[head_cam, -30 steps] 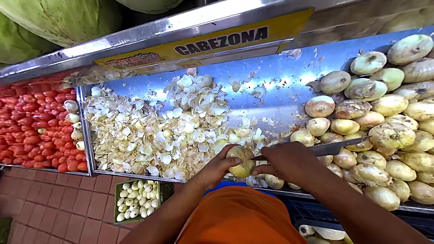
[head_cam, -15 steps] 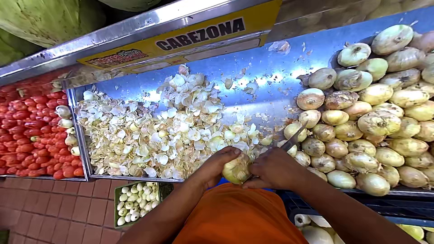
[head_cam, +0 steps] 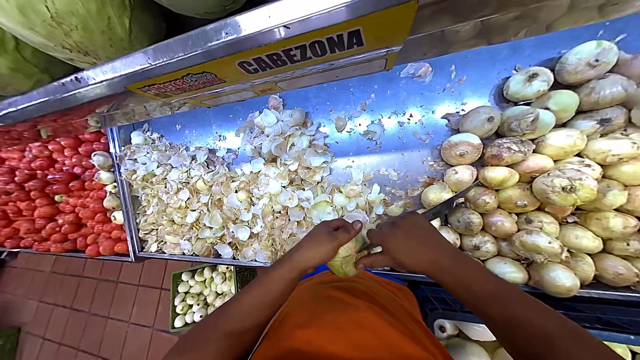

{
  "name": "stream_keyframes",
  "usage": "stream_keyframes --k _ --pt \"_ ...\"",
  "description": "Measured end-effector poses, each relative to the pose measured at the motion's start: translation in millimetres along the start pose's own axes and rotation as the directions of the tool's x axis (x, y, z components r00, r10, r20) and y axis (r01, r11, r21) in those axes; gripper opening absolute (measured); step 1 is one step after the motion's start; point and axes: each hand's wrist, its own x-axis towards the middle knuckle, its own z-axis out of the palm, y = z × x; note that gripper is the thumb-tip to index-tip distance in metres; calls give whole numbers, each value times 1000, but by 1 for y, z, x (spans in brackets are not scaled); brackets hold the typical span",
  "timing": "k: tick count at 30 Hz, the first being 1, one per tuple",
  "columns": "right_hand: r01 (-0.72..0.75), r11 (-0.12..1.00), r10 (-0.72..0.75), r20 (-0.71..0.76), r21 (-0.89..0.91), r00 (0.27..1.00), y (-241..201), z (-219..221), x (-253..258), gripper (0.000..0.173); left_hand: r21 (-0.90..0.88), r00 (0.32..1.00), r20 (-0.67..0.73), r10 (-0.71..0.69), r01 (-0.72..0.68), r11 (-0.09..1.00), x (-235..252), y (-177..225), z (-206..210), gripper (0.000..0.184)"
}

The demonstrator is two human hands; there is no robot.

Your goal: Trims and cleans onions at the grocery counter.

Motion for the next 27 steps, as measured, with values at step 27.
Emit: stream_keyframes --k 27 --pt "290 956 -292 -96 -42 952 2 1 9 66 339 997 21 -74 62 939 -5 26 -1 56"
